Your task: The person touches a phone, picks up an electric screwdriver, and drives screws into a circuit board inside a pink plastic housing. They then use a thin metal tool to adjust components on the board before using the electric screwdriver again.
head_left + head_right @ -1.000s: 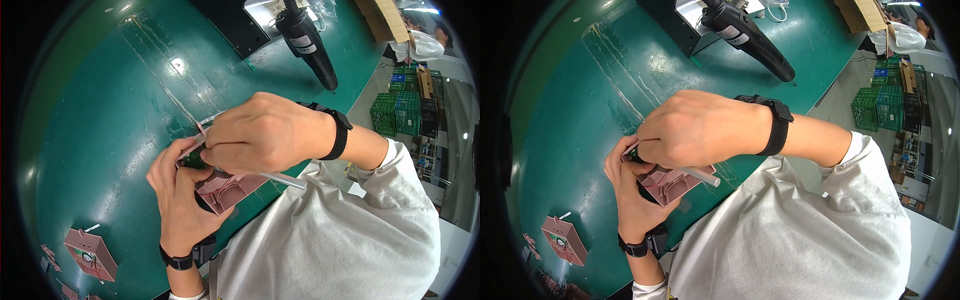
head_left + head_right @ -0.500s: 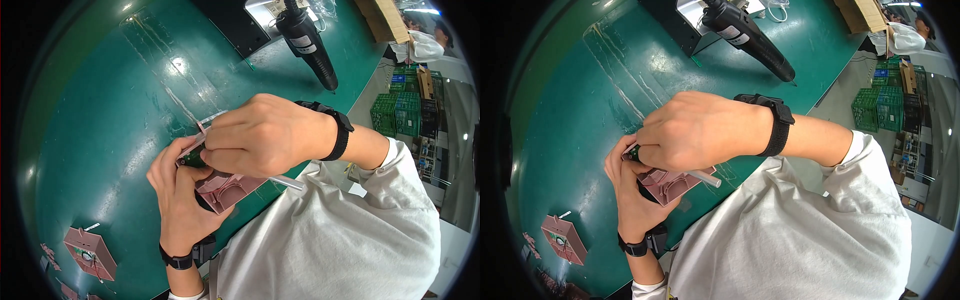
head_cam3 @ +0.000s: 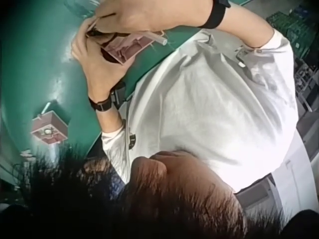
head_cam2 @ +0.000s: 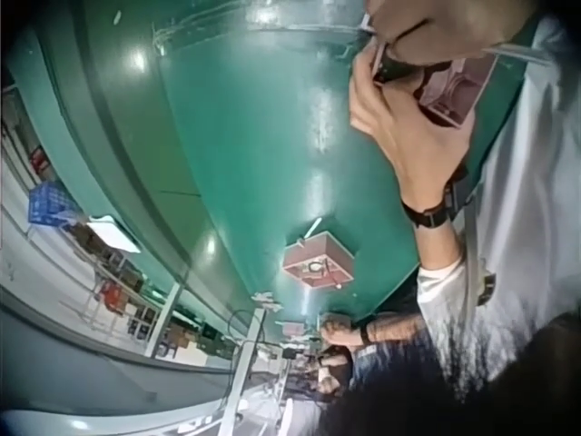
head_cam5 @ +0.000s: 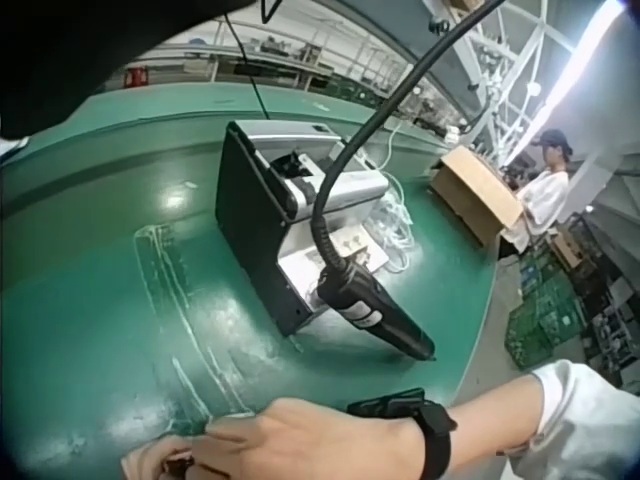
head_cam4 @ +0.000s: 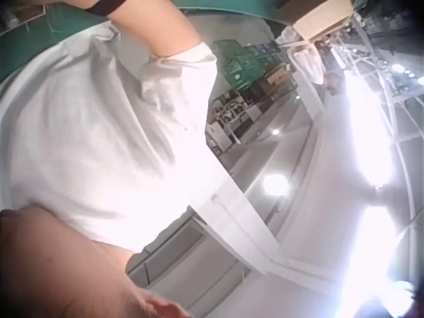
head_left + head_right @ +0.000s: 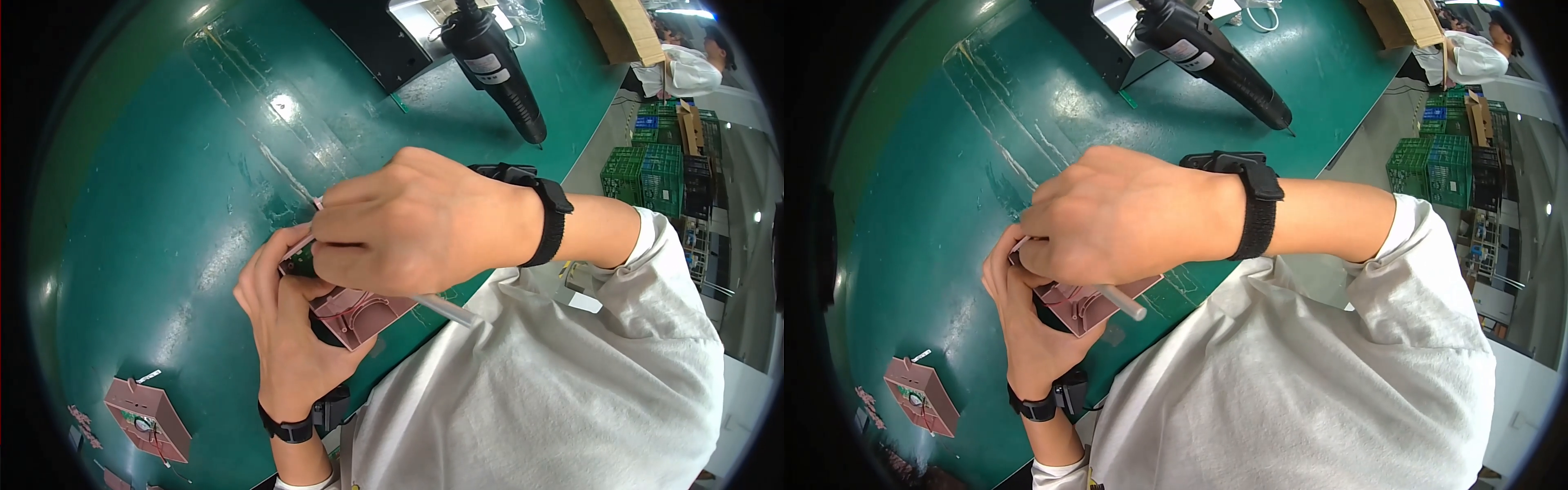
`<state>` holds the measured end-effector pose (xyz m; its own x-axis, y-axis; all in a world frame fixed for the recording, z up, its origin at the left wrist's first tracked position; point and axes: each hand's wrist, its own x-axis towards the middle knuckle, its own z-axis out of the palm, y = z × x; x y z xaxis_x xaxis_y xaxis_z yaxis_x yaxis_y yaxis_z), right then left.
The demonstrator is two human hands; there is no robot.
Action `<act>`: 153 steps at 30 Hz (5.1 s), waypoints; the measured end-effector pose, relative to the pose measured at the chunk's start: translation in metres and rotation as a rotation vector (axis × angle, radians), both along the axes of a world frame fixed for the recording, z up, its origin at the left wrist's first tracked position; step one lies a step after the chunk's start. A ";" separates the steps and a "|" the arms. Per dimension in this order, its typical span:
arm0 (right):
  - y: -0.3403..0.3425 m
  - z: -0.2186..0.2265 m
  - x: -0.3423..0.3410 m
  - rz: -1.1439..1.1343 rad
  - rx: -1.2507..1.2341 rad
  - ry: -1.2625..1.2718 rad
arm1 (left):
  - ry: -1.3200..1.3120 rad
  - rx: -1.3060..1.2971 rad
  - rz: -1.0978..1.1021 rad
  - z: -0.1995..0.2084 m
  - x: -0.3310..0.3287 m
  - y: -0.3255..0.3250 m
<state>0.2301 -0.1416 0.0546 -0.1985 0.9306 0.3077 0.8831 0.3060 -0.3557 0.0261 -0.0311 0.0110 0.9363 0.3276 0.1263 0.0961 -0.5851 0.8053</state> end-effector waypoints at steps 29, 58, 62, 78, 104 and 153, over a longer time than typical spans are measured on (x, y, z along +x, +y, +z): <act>-0.011 0.005 0.008 -0.146 0.072 0.450 | -0.021 0.029 -0.017 -0.003 -0.002 0.002; -0.020 -0.010 -0.006 -0.322 0.195 0.499 | -0.049 0.119 -0.030 -0.004 0.000 -0.004; -0.028 -0.005 -0.010 -0.266 0.278 0.561 | -0.067 0.103 -0.020 -0.004 0.001 -0.005; -0.033 -0.007 -0.026 -0.368 0.008 0.616 | -0.027 0.019 -0.004 -0.007 -0.004 -0.004; -0.024 0.001 -0.029 -0.373 -0.057 0.498 | -0.041 0.013 -0.018 -0.005 -0.002 0.000; -0.014 -0.012 -0.031 -0.268 0.016 0.324 | -0.035 0.023 -0.016 -0.004 -0.003 0.001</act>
<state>0.1989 -0.1560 0.0426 0.1593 0.9308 0.3291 0.7755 0.0883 -0.6252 0.0230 -0.0301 0.0071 0.9363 0.3093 0.1666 0.0585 -0.6049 0.7942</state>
